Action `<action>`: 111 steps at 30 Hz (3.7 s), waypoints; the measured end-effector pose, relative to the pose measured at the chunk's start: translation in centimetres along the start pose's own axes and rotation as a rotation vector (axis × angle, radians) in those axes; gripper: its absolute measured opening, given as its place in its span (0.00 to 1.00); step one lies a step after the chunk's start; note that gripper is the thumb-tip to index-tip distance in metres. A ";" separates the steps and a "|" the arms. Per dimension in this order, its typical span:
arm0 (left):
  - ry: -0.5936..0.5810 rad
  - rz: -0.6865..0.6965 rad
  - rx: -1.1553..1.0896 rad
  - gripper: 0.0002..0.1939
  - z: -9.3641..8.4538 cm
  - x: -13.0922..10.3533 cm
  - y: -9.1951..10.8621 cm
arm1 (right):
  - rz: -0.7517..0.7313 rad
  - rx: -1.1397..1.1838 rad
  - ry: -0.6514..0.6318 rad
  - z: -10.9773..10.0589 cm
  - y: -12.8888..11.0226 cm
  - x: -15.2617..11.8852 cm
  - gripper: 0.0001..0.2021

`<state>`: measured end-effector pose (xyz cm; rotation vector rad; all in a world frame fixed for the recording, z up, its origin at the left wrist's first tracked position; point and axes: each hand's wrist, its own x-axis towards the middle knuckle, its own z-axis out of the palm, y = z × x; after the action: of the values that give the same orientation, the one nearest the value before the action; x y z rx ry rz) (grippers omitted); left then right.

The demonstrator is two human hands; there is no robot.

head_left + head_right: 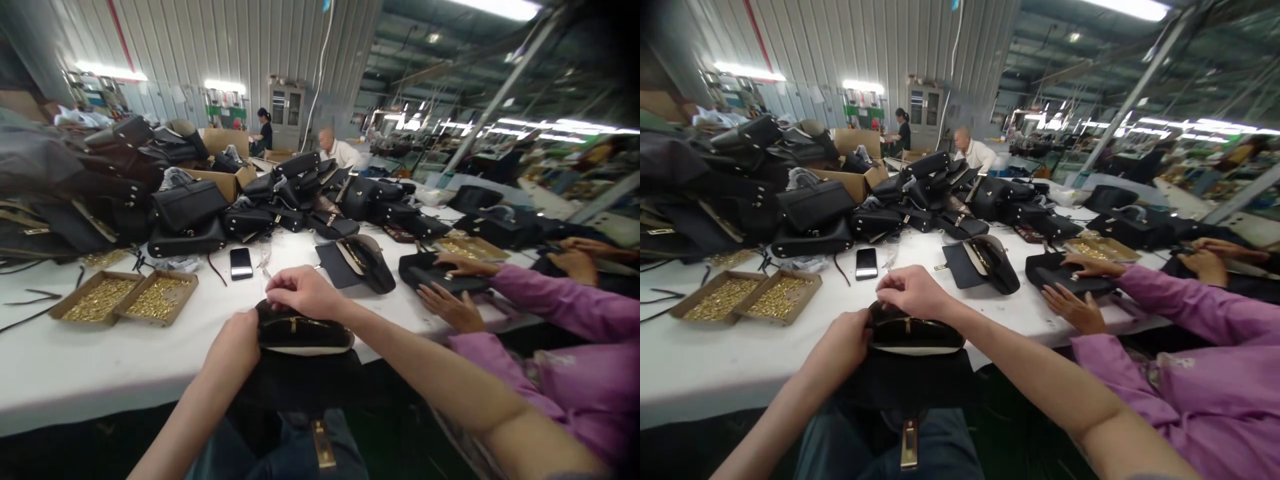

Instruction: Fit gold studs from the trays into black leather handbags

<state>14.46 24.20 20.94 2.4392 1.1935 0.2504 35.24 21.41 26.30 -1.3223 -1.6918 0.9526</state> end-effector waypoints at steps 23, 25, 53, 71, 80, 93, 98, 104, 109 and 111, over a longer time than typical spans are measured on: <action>0.281 0.055 -0.304 0.14 2.6 -4.4 -0.4 | -0.021 -0.588 0.018 4.0 2.2 -4.4 0.08; 0.289 0.004 -0.337 0.15 2.7 -4.6 -0.2 | -0.033 -0.443 0.033 4.2 2.6 -4.2 0.10; 0.334 -0.419 -1.033 0.20 5.1 -6.6 -0.9 | 0.539 0.553 -0.246 4.7 4.8 -3.6 0.09; 0.486 -0.309 -1.037 0.07 6.9 -7.9 -1.1 | 0.528 0.563 -0.215 5.4 5.5 -4.5 0.12; 0.461 -0.261 -1.119 0.05 6.9 -7.9 -1.5 | 0.410 0.556 -0.234 6.6 7.3 -4.3 0.11; 0.440 -0.258 -1.098 0.06 6.7 -8.1 -1.9 | 0.392 0.445 -0.351 5.7 6.0 -4.1 0.13; 0.410 -0.347 -1.099 0.09 6.4 -8.0 -1.7 | 0.398 0.448 -0.423 5.2 4.5 -3.9 0.11; 0.401 -0.373 -1.134 0.14 6.1 -8.3 -1.3 | 0.350 0.330 -0.473 5.2 5.0 -3.8 0.09; 0.349 -0.398 -1.072 0.18 5.2 -8.8 -0.5 | 0.261 0.316 -0.369 5.1 4.6 -4.6 0.10; 0.334 -0.373 -1.039 0.17 5.1 -9.0 -0.2 | 0.304 0.339 -0.335 5.1 4.5 -5.1 0.11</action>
<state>10.48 15.77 16.49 1.2848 1.1875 0.9166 33.23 16.77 19.48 -1.2585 -1.4968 1.6371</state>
